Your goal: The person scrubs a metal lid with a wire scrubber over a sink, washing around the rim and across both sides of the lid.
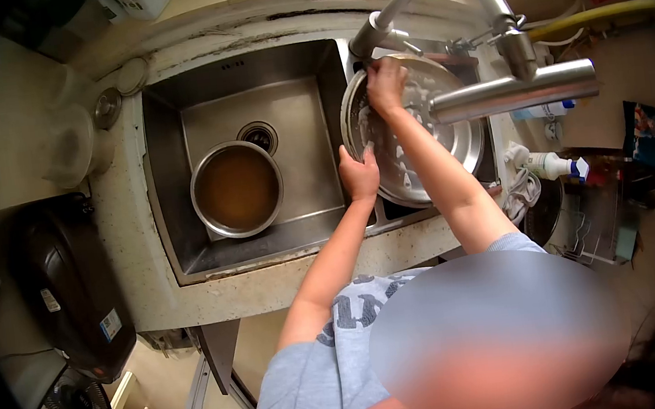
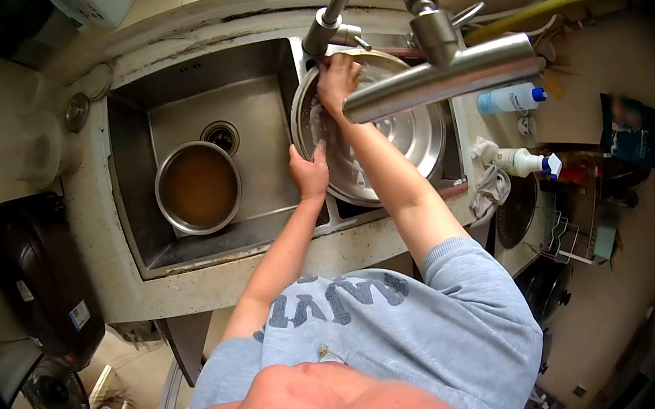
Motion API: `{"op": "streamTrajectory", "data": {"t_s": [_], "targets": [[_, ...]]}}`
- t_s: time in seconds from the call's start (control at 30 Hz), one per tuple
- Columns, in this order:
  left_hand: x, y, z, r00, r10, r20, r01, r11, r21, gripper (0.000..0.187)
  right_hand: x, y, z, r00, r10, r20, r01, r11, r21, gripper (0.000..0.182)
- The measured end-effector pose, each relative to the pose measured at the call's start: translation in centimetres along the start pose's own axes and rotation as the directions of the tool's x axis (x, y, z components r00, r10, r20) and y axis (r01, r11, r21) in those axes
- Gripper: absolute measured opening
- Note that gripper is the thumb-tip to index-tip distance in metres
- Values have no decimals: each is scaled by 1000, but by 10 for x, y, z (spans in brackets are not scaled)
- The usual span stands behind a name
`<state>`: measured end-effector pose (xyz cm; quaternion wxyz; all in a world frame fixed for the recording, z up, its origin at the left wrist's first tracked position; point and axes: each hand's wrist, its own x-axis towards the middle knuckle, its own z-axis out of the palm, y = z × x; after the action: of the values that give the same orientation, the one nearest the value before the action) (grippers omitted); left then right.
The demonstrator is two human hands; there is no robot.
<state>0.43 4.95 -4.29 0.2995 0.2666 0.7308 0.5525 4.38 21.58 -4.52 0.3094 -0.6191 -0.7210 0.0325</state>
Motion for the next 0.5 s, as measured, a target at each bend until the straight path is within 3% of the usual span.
{"op": "streamTrajectory", "data": {"t_s": [0.03,0.1,0.17,0.2,0.27,0.3,0.33,0.37,0.43,0.47,0.5], "targets": [[1,4,-4,1000,1,0,-1,1000,0,41,-3,-13,3,998,49,39,-50,999,20,13],[3,14,-8,995,-45,84,60,981,-183,41,-52,-31,-24,939,-289,184,206,906,370,14],[3,-6,0,992,-60,113,89,960,-265,40,-64,-42,-42,915,-350,202,224,854,469,15],[1,-8,3,996,-37,78,53,976,-209,41,-61,-36,-44,912,-351,212,222,857,465,15],[2,-8,2,996,-36,84,47,989,-137,43,-47,-28,-40,900,-402,169,300,852,429,15],[4,-8,-1,992,-60,112,73,990,-118,44,-15,-15,-31,965,-199,172,145,949,281,15],[4,0,-4,990,-70,120,84,990,-116,44,-14,-2,-21,962,-242,125,209,950,232,11],[6,-4,-1,992,-61,112,74,991,-113,44,4,12,-19,980,-156,127,154,988,27,10],[3,-15,5,1000,7,26,-6,999,-45,47,18,54,-22,987,-154,45,160,934,-320,14],[3,-7,1,1000,0,17,0,1000,-14,51,18,46,-54,981,-189,-55,172,959,-225,15],[6,1,-4,1000,8,12,-7,1000,-25,51,18,73,-54,996,-52,-75,43,992,-121,14]]}}
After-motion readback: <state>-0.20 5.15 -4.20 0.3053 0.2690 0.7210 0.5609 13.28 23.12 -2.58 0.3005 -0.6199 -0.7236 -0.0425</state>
